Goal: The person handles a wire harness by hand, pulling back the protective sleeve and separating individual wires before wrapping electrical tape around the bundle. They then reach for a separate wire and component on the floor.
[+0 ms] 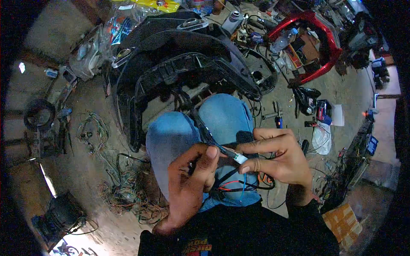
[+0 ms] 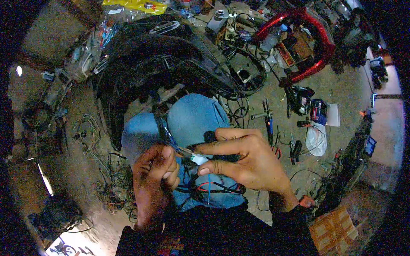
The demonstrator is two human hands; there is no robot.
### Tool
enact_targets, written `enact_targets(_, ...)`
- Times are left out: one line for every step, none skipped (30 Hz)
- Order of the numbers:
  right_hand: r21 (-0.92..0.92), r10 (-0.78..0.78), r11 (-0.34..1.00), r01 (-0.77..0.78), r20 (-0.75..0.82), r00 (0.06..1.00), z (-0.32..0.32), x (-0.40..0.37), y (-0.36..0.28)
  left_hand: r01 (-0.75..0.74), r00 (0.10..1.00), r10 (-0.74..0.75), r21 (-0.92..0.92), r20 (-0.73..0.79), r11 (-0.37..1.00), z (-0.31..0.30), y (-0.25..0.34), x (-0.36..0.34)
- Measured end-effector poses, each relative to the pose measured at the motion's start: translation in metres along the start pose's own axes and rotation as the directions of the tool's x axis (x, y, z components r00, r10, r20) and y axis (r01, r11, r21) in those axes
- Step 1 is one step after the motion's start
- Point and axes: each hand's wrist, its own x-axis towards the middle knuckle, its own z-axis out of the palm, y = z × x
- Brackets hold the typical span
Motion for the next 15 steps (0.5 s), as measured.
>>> enact_targets(0.004, 0.001, 1.0, -0.001, 0.0, 1.0, 0.0, 0.0, 0.001, 0.006, 1.0, -0.006, 0.006, 0.005, 1.0, 0.0, 0.0, 0.0)
enact_targets(0.007, 0.006, 1.0, -0.006, 0.001, 1.0, 0.0, -0.001, 0.003, 0.013, 1.0, -0.013, 0.013, 0.011, 1.0, 0.0, -0.001, 0.0)
enact_targets(0.011, 0.011, 1.0, -0.011, 0.001, 1.0, 0.001, -0.001, 0.004, 0.018, 1.0, -0.018, 0.019, 0.017, 1.0, -0.001, -0.001, 0.0)
enact_targets(0.014, 0.014, 1.0, -0.014, 0.002, 1.0, 0.001, -0.002, 0.005, 0.033, 0.999, -0.033, 0.012, 0.014, 0.999, 0.002, 0.001, 0.0)
enact_targets(0.009, 0.025, 1.0, -0.026, 0.004, 1.0, 0.001, -0.002, 0.005, 0.048, 0.999, -0.048, 0.005, 0.01, 0.999, 0.007, 0.005, 0.0)
enact_targets(0.005, 0.037, 0.999, -0.037, 0.006, 0.999, 0.002, -0.003, 0.005, 0.063, 0.998, -0.063, -0.002, 0.006, 0.998, 0.01, 0.007, 0.0)
enact_targets(0.0, 0.048, 0.999, -0.048, 0.009, 0.999, 0.002, -0.003, 0.005, 0.07, 0.997, -0.07, -0.023, 0.021, 0.997, 0.01, 0.007, 0.001)
enact_targets(-0.007, 0.055, 0.998, -0.054, 0.012, 0.998, 0.003, -0.004, 0.006, 0.077, 0.996, -0.075, -0.044, 0.036, 0.996, 0.01, 0.007, 0.002)
enact_targets(-0.014, 0.061, 0.998, -0.061, 0.016, 0.998, 0.003, -0.006, 0.008, 0.084, 0.995, -0.081, -0.066, 0.052, 0.994, 0.009, 0.007, 0.002)
enact_targets(-0.021, 0.068, 0.998, -0.067, 0.02, 0.998, 0.003, -0.007, 0.008, 0.074, 0.997, -0.071, -0.095, 0.043, 0.993, 0.011, 0.006, 0.003)
enact_targets(-0.021, 0.071, 0.997, -0.07, 0.039, 0.997, 0.003, -0.008, 0.007, 0.065, 0.998, -0.061, -0.124, 0.035, 0.99, 0.014, 0.005, 0.003)
enact_targets(-0.021, 0.075, 0.997, -0.074, 0.057, 0.996, 0.002, -0.008, 0.006, 0.056, 0.998, -0.053, -0.152, 0.027, 0.987, 0.015, 0.005, 0.004)
enact_targets(-0.021, 0.08, 0.997, -0.078, 0.075, 0.994, 0.001, -0.008, 0.006, 0.042, 0.999, -0.038, -0.119, 0.036, 0.992, 0.015, 0.003, 0.005)
enact_targets(-0.025, 0.096, 0.995, -0.094, 0.078, 0.992, 0.001, -0.009, 0.007, 0.028, 0.999, -0.024, -0.086, 0.045, 0.996, 0.013, -0.001, 0.006)
enact_targets(-0.029, 0.113, 0.993, -0.111, 0.082, 0.99, 0.002, -0.009, 0.009, 0.015, 0.998, -0.012, -0.054, 0.055, 0.998, 0.012, -0.005, 0.008)
